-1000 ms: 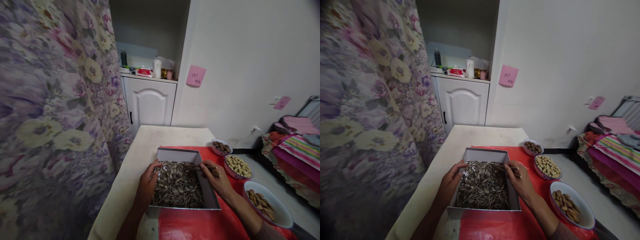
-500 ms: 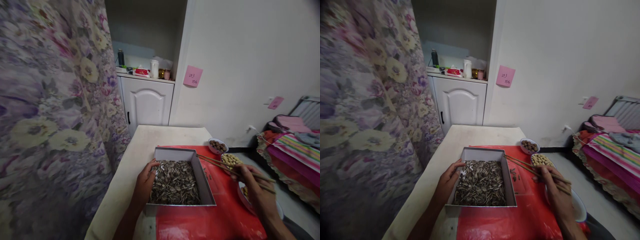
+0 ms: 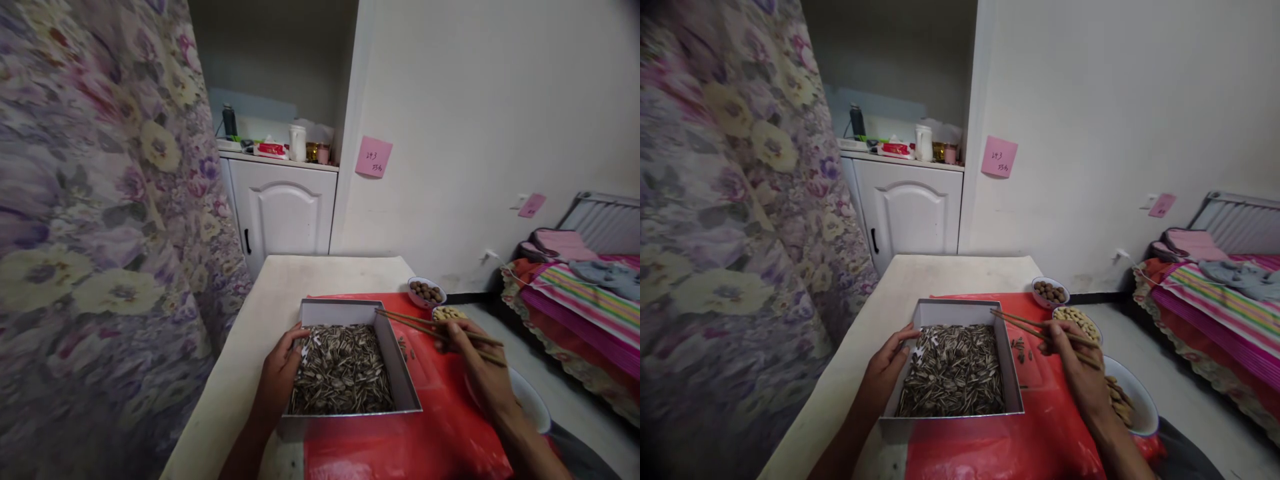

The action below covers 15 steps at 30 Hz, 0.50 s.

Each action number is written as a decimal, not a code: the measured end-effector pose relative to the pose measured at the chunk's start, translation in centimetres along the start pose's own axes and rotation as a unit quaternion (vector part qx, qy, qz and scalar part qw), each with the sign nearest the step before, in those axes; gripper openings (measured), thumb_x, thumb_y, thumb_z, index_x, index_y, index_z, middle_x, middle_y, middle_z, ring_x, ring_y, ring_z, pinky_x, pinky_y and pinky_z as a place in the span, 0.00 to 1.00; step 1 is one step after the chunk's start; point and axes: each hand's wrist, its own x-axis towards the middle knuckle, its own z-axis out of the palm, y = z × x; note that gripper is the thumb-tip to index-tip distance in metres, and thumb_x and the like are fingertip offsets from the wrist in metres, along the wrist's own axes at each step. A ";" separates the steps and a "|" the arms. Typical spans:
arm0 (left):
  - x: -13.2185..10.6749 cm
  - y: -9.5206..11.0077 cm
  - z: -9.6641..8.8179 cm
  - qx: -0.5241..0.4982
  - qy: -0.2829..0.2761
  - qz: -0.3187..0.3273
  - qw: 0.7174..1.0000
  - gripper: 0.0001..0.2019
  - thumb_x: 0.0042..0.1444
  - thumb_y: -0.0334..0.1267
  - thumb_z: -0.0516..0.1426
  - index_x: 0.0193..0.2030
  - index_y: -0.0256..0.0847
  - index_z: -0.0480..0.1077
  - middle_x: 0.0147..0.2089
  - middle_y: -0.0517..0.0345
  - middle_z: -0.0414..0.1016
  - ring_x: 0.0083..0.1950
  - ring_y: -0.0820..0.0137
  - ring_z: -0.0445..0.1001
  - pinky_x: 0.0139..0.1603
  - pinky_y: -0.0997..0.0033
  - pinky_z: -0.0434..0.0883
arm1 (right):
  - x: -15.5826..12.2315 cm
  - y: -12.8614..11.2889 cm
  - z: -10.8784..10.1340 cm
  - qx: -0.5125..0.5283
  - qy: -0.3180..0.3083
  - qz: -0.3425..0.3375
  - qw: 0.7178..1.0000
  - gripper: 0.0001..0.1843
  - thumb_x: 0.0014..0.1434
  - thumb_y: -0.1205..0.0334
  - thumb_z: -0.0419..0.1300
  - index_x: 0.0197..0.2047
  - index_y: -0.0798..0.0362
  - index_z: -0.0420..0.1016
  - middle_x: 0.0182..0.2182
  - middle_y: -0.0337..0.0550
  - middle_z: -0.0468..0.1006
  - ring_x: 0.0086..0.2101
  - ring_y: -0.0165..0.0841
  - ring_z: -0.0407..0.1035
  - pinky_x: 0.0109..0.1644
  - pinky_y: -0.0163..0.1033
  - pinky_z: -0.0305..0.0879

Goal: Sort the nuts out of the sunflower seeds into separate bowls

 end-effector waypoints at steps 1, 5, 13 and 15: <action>0.0 -0.1 0.0 0.001 0.000 0.000 1.000 0.18 0.57 0.42 0.52 0.51 0.40 0.72 0.64 0.47 0.68 0.67 0.57 0.63 0.68 0.51 0.56 | 0.1 0.1 1.0 0.005 -0.043 0.006 0.999 0.20 0.60 0.44 0.60 0.41 0.53 0.78 0.34 0.47 0.81 0.28 0.36 0.76 0.32 0.38 0.74; 0.0 -0.3 0.0 0.002 0.002 0.003 1.000 0.17 0.57 0.42 0.52 0.50 0.41 0.73 0.63 0.47 0.69 0.67 0.57 0.64 0.68 0.51 0.56 | 0.3 1.0 4.9 -0.015 -0.158 -0.013 0.987 0.21 0.63 0.44 0.57 0.39 0.55 0.77 0.26 0.43 0.78 0.26 0.36 0.74 0.29 0.37 0.69; -0.3 -0.5 0.1 0.001 -0.001 0.011 1.000 0.15 0.59 0.40 0.51 0.49 0.42 0.73 0.64 0.48 0.68 0.67 0.59 0.63 0.69 0.53 0.55 | 1.0 2.4 8.6 -0.035 -0.193 -0.027 0.980 0.18 0.61 0.46 0.59 0.37 0.54 0.77 0.26 0.43 0.78 0.25 0.35 0.73 0.28 0.36 0.66; -0.3 -0.4 0.1 -0.004 -0.001 0.011 1.000 0.15 0.59 0.40 0.51 0.49 0.42 0.73 0.64 0.49 0.69 0.68 0.59 0.62 0.69 0.53 0.55 | 1.0 2.4 8.8 -0.038 -0.195 -0.028 0.980 0.18 0.60 0.46 0.59 0.35 0.54 0.77 0.25 0.42 0.77 0.25 0.36 0.72 0.28 0.36 0.65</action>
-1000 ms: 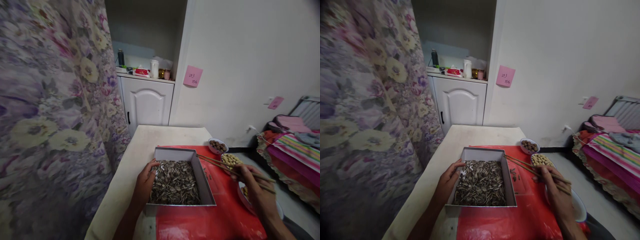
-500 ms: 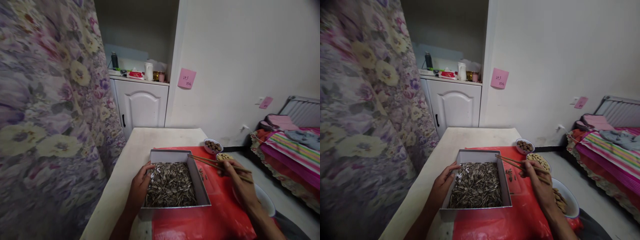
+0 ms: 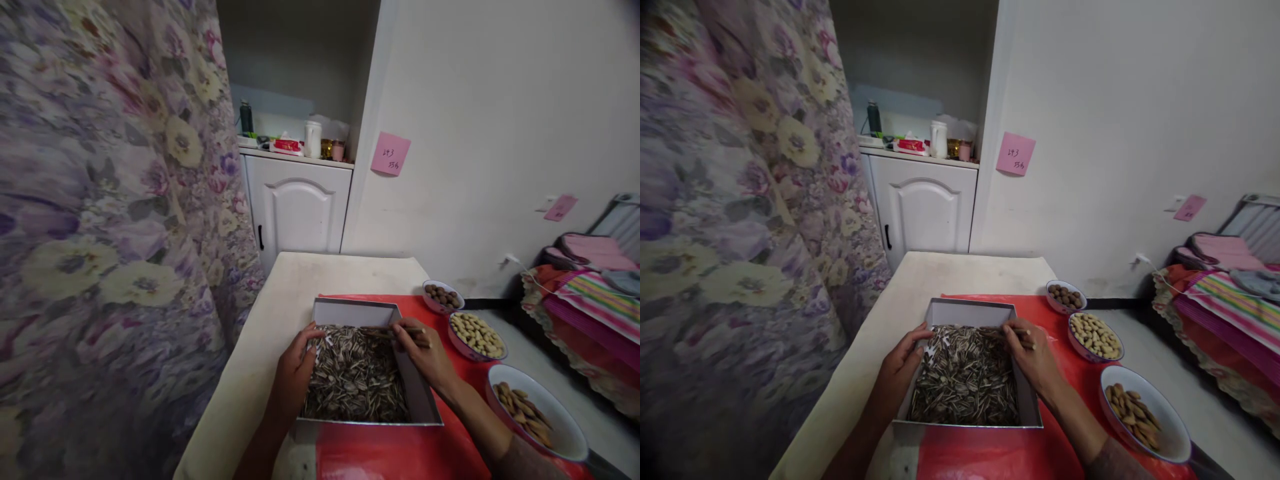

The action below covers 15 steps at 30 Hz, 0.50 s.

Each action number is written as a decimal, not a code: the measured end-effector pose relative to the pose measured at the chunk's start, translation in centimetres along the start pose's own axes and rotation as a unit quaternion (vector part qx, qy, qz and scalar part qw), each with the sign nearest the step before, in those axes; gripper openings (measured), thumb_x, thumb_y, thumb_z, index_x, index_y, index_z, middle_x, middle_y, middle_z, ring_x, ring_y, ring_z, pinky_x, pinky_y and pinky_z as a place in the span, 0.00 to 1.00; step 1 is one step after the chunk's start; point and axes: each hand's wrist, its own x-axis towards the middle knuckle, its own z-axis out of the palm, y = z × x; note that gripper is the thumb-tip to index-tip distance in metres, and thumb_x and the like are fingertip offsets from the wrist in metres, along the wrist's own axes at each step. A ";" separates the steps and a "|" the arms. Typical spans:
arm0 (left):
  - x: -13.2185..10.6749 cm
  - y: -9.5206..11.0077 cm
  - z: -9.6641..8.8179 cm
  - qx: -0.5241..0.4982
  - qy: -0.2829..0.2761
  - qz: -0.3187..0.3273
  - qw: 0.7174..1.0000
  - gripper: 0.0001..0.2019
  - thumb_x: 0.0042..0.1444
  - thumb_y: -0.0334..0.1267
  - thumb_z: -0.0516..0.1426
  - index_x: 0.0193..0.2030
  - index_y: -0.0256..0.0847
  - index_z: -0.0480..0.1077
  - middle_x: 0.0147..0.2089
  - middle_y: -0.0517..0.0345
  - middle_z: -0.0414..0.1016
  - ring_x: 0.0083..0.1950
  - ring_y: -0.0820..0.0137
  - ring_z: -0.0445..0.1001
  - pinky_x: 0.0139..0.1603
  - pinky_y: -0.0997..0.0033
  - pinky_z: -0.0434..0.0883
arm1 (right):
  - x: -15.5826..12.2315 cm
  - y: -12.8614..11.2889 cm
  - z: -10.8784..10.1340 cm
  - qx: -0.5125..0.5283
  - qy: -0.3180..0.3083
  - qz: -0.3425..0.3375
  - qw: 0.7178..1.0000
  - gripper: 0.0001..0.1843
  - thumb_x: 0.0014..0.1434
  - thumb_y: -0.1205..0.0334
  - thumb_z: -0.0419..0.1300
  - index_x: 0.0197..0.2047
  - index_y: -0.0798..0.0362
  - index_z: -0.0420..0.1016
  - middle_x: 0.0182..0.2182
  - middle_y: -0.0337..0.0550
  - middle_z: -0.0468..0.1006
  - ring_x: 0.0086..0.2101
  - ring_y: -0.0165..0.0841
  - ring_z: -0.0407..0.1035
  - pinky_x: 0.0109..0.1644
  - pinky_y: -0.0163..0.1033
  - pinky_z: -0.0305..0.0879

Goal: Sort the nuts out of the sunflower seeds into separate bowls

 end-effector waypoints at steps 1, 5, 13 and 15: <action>0.0 0.0 0.0 -0.001 0.000 -0.002 1.000 0.15 0.59 0.40 0.51 0.49 0.42 0.73 0.64 0.49 0.69 0.68 0.59 0.62 0.69 0.53 0.55 | 0.0 0.0 0.1 0.000 -0.001 0.000 1.000 0.18 0.60 0.46 0.59 0.34 0.54 0.76 0.24 0.42 0.76 0.25 0.36 0.72 0.27 0.36 0.65; 0.0 0.2 0.0 0.002 0.002 -0.011 1.000 0.15 0.58 0.41 0.51 0.48 0.42 0.73 0.64 0.49 0.68 0.67 0.59 0.63 0.69 0.53 0.55 | -0.4 -0.2 0.0 0.007 0.004 0.009 1.000 0.19 0.61 0.45 0.59 0.32 0.54 0.76 0.23 0.41 0.75 0.24 0.36 0.71 0.28 0.36 0.65; 0.1 0.3 0.0 -0.001 -0.001 -0.013 1.000 0.16 0.58 0.41 0.51 0.50 0.42 0.72 0.64 0.49 0.68 0.67 0.60 0.62 0.69 0.54 0.54 | -1.5 0.3 -2.1 0.054 0.037 0.060 0.996 0.22 0.60 0.41 0.58 0.36 0.53 0.77 0.22 0.43 0.79 0.24 0.38 0.74 0.27 0.38 0.68; 0.1 0.4 0.0 -0.004 0.003 -0.016 1.000 0.16 0.57 0.42 0.51 0.49 0.42 0.73 0.64 0.49 0.68 0.67 0.60 0.62 0.69 0.54 0.54 | -2.0 0.3 -2.5 0.074 0.049 0.073 0.993 0.22 0.59 0.40 0.58 0.37 0.52 0.77 0.23 0.44 0.80 0.24 0.39 0.75 0.26 0.39 0.69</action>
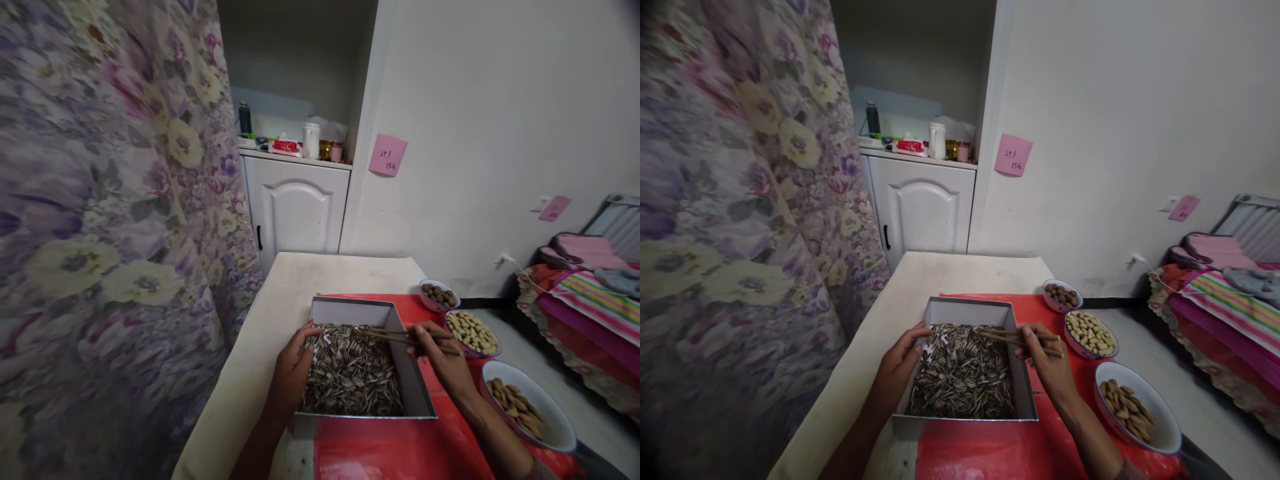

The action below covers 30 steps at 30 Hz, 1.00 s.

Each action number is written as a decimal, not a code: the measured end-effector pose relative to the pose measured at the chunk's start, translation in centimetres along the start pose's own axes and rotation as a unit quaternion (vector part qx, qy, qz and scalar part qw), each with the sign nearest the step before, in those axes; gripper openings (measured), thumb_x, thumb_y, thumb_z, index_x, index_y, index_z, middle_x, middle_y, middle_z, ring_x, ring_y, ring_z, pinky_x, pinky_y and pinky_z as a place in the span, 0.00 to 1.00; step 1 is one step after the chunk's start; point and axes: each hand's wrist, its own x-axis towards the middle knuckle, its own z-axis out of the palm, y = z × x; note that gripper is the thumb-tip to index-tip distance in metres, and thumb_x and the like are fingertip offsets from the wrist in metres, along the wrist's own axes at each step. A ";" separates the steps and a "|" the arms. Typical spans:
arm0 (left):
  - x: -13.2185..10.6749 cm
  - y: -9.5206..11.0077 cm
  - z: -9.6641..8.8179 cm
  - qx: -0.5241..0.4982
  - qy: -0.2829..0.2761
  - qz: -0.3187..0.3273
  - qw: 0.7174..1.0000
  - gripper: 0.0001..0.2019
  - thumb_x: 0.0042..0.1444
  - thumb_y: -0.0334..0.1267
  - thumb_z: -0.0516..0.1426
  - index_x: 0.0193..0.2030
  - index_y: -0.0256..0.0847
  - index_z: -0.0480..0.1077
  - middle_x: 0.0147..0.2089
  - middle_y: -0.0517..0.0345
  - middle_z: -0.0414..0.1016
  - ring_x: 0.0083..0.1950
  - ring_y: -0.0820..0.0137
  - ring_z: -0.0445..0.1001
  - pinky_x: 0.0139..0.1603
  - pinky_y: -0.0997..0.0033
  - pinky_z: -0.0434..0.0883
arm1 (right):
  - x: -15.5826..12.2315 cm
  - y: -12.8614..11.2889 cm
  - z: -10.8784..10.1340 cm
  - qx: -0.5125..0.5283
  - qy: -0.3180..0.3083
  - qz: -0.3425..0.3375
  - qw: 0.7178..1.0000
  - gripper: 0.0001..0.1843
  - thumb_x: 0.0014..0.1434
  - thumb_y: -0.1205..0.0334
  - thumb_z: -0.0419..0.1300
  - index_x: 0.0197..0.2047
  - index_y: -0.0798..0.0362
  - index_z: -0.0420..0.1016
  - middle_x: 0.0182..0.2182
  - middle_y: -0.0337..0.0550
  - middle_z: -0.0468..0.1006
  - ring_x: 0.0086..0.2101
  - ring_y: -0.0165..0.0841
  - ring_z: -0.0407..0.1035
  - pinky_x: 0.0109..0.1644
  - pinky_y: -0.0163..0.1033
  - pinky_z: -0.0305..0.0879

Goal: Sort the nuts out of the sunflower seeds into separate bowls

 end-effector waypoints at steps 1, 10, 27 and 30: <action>0.0 0.0 0.0 -0.002 0.002 0.000 1.000 0.16 0.57 0.42 0.52 0.49 0.42 0.73 0.64 0.49 0.68 0.67 0.60 0.62 0.69 0.54 0.54 | -0.2 0.0 -0.2 0.012 0.005 0.005 1.000 0.22 0.59 0.40 0.59 0.37 0.52 0.77 0.24 0.44 0.81 0.24 0.39 0.75 0.27 0.40 0.70; 0.0 0.3 0.0 -0.003 0.002 -0.002 1.000 0.17 0.57 0.41 0.52 0.49 0.42 0.73 0.64 0.50 0.69 0.67 0.59 0.63 0.69 0.55 0.55 | -1.7 0.5 -2.0 0.094 0.042 0.038 0.994 0.21 0.58 0.42 0.61 0.37 0.53 0.77 0.24 0.44 0.81 0.24 0.40 0.76 0.30 0.42 0.74; 0.0 0.2 0.0 -0.004 0.006 -0.004 1.000 0.16 0.56 0.41 0.52 0.49 0.41 0.73 0.64 0.49 0.69 0.67 0.59 0.63 0.69 0.54 0.55 | -2.7 -1.4 -0.7 -0.033 -0.050 -0.009 0.998 0.20 0.62 0.42 0.57 0.36 0.52 0.75 0.23 0.39 0.76 0.26 0.35 0.71 0.30 0.37 0.66; 0.0 0.1 0.1 0.002 0.001 0.000 1.000 0.16 0.57 0.40 0.52 0.50 0.41 0.73 0.64 0.49 0.68 0.67 0.60 0.63 0.69 0.56 0.55 | -2.8 -1.5 -0.3 -0.039 -0.071 -0.011 0.997 0.20 0.64 0.44 0.55 0.37 0.52 0.75 0.24 0.39 0.76 0.26 0.35 0.71 0.31 0.36 0.65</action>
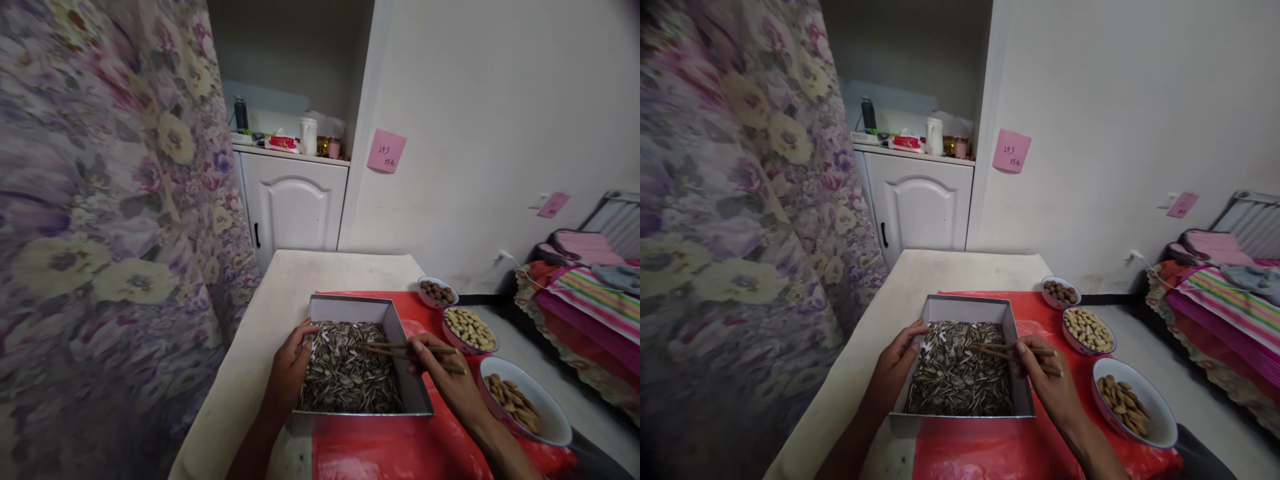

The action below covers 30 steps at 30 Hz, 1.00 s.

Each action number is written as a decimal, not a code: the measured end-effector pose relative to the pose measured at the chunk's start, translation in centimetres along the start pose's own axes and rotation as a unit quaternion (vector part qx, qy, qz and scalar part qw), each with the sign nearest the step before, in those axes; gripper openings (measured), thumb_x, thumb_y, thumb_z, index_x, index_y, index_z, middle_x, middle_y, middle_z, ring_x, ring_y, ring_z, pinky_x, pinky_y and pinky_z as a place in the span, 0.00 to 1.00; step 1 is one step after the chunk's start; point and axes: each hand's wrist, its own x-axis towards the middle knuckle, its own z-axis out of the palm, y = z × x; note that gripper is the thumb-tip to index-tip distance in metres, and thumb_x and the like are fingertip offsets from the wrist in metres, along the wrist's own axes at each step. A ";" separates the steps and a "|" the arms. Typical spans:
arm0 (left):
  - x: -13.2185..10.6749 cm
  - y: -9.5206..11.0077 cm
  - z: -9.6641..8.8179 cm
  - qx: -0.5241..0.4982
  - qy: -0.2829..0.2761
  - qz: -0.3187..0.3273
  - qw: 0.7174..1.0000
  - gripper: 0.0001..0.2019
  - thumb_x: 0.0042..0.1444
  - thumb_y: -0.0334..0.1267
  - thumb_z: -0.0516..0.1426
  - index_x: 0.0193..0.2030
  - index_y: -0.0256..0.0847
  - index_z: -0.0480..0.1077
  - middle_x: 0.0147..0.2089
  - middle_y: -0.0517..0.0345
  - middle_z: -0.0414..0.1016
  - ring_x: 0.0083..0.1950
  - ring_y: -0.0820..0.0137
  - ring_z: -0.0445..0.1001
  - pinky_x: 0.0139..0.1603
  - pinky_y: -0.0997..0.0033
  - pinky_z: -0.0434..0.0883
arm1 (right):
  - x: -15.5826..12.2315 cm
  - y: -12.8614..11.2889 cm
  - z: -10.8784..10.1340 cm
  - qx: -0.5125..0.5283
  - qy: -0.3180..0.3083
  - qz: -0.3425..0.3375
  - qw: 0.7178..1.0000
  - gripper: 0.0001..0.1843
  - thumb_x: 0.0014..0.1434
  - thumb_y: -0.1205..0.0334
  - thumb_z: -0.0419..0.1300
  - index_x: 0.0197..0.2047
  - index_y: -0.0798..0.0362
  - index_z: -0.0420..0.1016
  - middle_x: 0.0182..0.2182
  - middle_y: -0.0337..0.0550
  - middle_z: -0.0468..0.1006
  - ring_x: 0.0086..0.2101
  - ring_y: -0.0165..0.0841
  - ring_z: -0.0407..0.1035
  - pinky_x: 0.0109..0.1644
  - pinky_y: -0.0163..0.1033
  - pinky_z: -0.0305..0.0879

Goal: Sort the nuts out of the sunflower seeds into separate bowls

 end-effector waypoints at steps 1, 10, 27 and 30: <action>0.0 0.0 0.0 0.000 0.000 0.000 1.000 0.17 0.57 0.40 0.52 0.50 0.42 0.73 0.64 0.50 0.69 0.67 0.60 0.63 0.69 0.56 0.55 | 0.0 0.0 0.1 0.001 -0.006 0.002 1.000 0.20 0.64 0.44 0.55 0.36 0.52 0.75 0.24 0.39 0.76 0.26 0.35 0.71 0.31 0.37 0.65; 0.0 0.2 0.0 0.000 0.000 -0.008 1.000 0.16 0.56 0.41 0.52 0.49 0.41 0.73 0.63 0.49 0.69 0.67 0.58 0.63 0.68 0.54 0.56 | -0.1 0.5 1.4 -0.004 -0.014 0.008 1.000 0.21 0.63 0.42 0.56 0.35 0.53 0.75 0.25 0.40 0.76 0.25 0.35 0.72 0.29 0.36 0.64; 0.0 0.0 0.0 0.003 0.000 0.003 1.000 0.15 0.57 0.41 0.52 0.48 0.42 0.73 0.64 0.50 0.69 0.67 0.59 0.63 0.69 0.55 0.55 | -0.2 0.2 2.1 -0.017 -0.008 -0.003 1.000 0.19 0.63 0.44 0.56 0.34 0.51 0.75 0.21 0.39 0.75 0.24 0.36 0.72 0.28 0.36 0.64; 0.0 0.0 0.0 0.004 0.004 0.004 1.000 0.15 0.57 0.41 0.52 0.48 0.42 0.74 0.64 0.49 0.69 0.67 0.58 0.63 0.68 0.54 0.56 | -0.3 0.1 1.5 -0.004 0.006 0.007 1.000 0.18 0.63 0.44 0.56 0.34 0.50 0.75 0.22 0.40 0.77 0.25 0.37 0.73 0.30 0.38 0.66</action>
